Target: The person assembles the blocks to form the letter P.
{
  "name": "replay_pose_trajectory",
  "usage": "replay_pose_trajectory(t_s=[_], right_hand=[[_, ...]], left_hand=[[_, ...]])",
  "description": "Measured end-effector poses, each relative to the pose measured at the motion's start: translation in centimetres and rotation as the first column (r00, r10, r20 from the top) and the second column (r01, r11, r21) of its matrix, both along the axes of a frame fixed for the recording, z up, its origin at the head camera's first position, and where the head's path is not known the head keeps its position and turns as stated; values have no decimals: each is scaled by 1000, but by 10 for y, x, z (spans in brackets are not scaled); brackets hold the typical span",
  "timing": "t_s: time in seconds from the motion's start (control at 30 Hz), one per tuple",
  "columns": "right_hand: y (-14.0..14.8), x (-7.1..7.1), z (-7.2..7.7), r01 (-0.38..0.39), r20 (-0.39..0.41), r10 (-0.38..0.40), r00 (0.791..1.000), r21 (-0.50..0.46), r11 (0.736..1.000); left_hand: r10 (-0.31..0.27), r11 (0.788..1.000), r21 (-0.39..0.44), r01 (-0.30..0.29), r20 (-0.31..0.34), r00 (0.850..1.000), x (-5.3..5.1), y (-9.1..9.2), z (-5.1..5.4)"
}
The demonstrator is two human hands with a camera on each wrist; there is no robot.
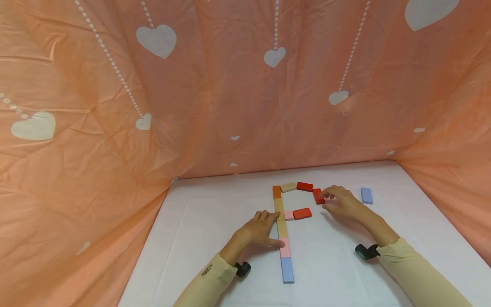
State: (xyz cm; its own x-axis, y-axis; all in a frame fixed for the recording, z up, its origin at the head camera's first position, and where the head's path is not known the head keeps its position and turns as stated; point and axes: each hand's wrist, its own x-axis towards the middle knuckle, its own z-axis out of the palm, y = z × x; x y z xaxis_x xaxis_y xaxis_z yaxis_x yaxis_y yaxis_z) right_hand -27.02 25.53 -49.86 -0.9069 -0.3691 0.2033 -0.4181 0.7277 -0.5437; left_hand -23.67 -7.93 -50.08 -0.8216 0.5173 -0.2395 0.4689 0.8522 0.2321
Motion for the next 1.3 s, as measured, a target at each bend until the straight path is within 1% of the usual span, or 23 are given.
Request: replay_pose_trajectory(t_s=[0.1, 0.4, 0.57, 0.7, 0.87, 1.07, 1.3], right_hand=[[9, 1, 1, 14, -10, -14, 1000, -8, 1000], [36, 2, 1, 14, -75, -17, 997, -30, 999], [47, 4, 3, 40, -102, -43, 994, -37, 999], [54, 5, 4, 58, -124, -62, 990, -33, 998], [66, 3, 4, 76, -178, -80, 981, -28, 997], [82, -2, 1, 79, -235, -83, 968, -26, 997], [95, -5, -6, 77, -259, -83, 962, -34, 996]], left_hand=[[-2, 1000, -1, 2, -2, 1000, 0, 0, 0], [3, 1000, 7, -3, 1, 1000, -1, 0, -2], [2, 1000, 13, -2, 2, 1000, -1, 0, -1], [0, 1000, 13, 0, 3, 1000, -1, 0, 0], [1, 1000, 16, -2, 11, 1000, 0, 0, 1], [-1, 1000, 15, 1, 9, 1000, -1, -1, 0], [-8, 1000, 6, 8, -1, 1000, 0, -1, 0]])
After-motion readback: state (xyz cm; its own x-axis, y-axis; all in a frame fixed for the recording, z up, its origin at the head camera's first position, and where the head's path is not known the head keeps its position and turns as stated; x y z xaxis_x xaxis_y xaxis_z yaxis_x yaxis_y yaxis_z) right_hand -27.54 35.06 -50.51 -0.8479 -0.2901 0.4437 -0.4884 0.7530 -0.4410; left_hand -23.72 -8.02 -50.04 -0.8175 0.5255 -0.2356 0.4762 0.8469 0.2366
